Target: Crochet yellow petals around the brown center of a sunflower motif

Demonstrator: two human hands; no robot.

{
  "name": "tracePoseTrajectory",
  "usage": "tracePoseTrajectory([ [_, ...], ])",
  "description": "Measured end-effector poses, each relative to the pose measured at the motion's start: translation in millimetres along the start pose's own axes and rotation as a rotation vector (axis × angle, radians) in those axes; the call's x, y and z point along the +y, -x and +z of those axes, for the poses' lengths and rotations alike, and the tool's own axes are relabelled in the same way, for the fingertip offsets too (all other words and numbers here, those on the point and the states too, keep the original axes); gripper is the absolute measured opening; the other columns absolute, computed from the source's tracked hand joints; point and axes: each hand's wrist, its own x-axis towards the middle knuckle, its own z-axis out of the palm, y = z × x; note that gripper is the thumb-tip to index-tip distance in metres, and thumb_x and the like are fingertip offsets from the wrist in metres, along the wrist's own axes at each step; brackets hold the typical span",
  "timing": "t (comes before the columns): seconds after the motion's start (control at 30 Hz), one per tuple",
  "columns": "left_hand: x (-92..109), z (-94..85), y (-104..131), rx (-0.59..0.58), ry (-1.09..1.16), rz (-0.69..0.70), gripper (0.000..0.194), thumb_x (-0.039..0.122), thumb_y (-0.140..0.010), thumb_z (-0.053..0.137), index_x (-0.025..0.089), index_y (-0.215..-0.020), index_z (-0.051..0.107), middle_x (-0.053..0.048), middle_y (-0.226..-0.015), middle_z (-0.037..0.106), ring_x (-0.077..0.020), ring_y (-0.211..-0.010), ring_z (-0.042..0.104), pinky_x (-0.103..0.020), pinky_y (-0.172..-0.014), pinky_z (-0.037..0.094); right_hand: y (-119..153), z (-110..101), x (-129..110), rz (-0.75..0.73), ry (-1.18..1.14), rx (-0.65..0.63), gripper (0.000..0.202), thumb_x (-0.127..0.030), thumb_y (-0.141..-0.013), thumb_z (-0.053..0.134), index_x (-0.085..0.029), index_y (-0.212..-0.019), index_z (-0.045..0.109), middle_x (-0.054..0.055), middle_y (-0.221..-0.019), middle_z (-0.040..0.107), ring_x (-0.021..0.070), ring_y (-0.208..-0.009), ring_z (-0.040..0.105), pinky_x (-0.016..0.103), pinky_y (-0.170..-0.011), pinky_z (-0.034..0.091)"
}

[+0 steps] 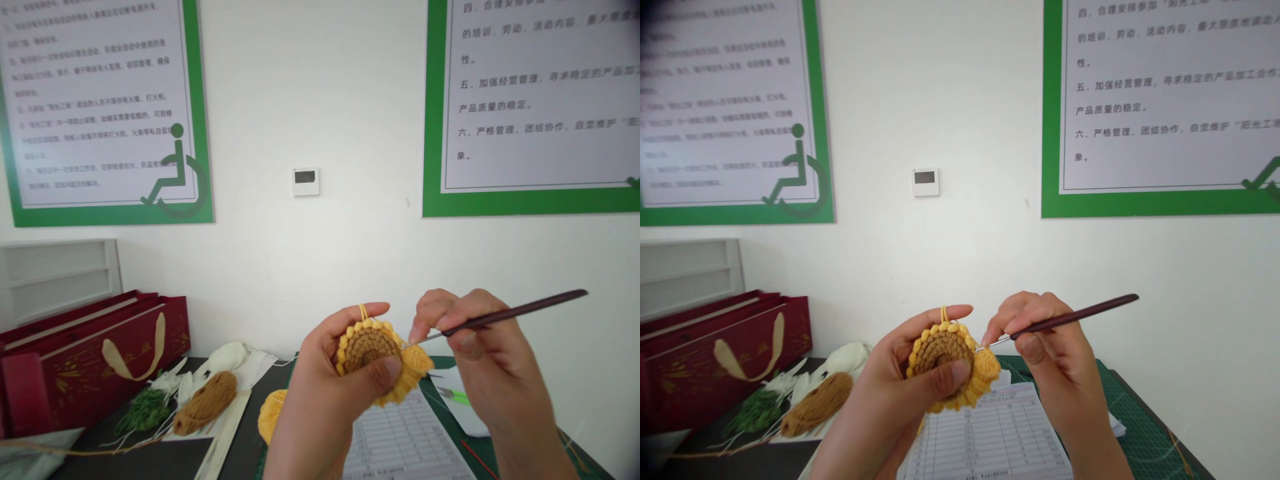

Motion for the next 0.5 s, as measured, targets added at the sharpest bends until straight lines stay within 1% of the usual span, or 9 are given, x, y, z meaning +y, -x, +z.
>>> tracePoseTrajectory([
  [0.1,-1.1,1.0,0.0,0.002,0.012,0.006,0.052,0.020,-0.067,0.094,0.019,-0.116,0.078,-0.001,-0.078,0.066,-0.0143,-0.072,0.060,-0.026,-0.067,0.048,0.3,1.3,-0.1,0.013,0.012,0.018,0.009,-0.030,-0.105,0.054,-0.027,-0.103,0.062,0.001,-0.087,0.072,0.0180,-0.087,0.064,0.034,-0.081,0.050],
  [0.3,0.0,3.2,1.3,0.005,0.036,-0.008,0.054,0.020,-0.066,0.094,0.019,-0.118,0.077,0.000,-0.076,0.065,-0.0132,-0.070,0.058,-0.025,-0.067,0.047,-0.9,5.2,2.1,0.070,-0.053,0.061,0.009,-0.031,-0.104,0.054,-0.028,-0.102,0.063,0.001,-0.085,0.071,0.0183,-0.085,0.063,0.034,-0.078,0.049],
  [0.4,0.7,4.6,1.8,0.001,0.050,-0.024,0.056,0.022,-0.063,0.097,0.018,-0.116,0.078,0.000,-0.075,0.065,-0.0125,-0.070,0.057,-0.024,-0.066,0.046,-0.5,5.6,1.4,0.094,-0.102,0.058,0.009,-0.033,-0.104,0.055,-0.029,-0.102,0.063,0.000,-0.083,0.070,0.0192,-0.083,0.061,0.035,-0.077,0.048],
  [0.5,0.4,5.0,1.2,0.004,0.060,-0.022,0.058,0.023,-0.060,0.099,0.018,-0.114,0.078,0.001,-0.073,0.064,-0.0116,-0.068,0.056,-0.023,-0.064,0.045,-0.3,5.0,0.9,0.095,-0.102,0.044,0.011,-0.037,-0.104,0.055,-0.029,-0.102,0.062,0.000,-0.083,0.071,0.0189,-0.083,0.060,0.035,-0.077,0.047],
])
